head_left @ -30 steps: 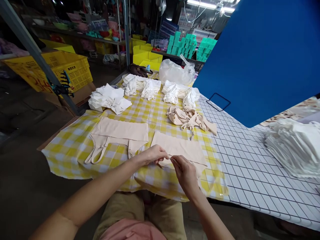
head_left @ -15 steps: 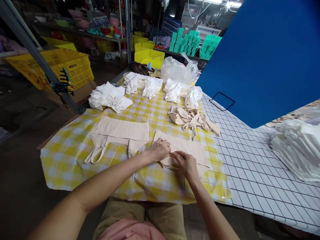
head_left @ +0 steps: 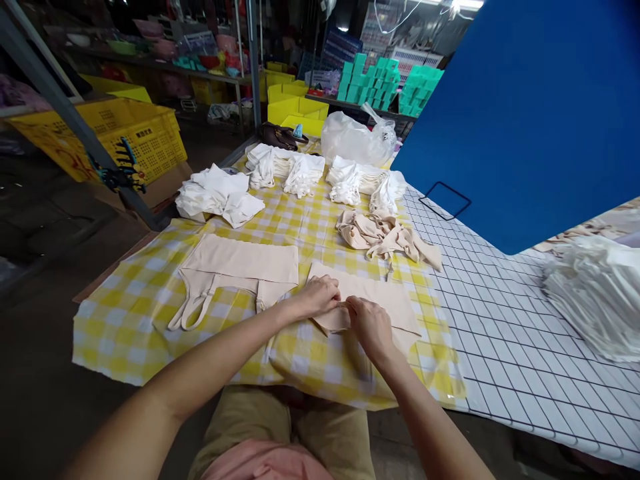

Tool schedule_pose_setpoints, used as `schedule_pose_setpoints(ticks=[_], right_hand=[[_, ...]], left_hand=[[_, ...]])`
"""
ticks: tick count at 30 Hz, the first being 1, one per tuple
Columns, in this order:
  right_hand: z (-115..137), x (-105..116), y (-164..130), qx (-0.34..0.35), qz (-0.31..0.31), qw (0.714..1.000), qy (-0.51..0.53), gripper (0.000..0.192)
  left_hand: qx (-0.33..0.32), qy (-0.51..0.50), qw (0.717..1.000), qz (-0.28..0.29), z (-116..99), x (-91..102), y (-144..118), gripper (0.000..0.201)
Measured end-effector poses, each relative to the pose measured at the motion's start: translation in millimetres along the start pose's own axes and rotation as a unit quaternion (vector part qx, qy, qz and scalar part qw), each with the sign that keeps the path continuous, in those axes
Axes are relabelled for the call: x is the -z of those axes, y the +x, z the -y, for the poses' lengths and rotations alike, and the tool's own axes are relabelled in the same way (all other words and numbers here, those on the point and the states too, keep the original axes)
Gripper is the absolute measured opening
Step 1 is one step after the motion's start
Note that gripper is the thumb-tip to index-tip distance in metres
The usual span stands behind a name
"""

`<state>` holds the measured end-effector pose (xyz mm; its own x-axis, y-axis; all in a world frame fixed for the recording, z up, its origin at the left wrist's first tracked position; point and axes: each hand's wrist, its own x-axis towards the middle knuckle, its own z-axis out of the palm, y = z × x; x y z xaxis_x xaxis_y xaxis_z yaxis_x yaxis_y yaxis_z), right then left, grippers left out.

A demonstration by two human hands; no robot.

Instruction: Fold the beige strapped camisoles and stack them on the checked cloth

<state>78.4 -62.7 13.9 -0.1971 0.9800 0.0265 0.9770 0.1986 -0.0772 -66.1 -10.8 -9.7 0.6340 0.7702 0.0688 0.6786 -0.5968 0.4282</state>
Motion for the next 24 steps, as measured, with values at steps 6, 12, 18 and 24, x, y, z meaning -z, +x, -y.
schedule_pose_setpoints(ticks=[6,12,18,24], right_hand=[[0,7,8,0.048,0.043,0.996,-0.055,0.018],[5,12,15,0.075,0.073,0.991,-0.082,0.012],[6,-3,10,0.055,0.005,0.998,0.001,0.017],[0,-10,-7,-0.111,-0.04,0.943,0.311,0.025]], left_hand=[[-0.01,0.028,0.999,0.029,-5,10.0,-1,0.017],[-0.008,0.06,0.998,0.032,-3,5.6,1,0.013],[0.0,0.043,0.999,0.018,0,-3.5,1,0.01],[0.0,-0.011,1.0,0.011,1,1.4,-5,0.011]])
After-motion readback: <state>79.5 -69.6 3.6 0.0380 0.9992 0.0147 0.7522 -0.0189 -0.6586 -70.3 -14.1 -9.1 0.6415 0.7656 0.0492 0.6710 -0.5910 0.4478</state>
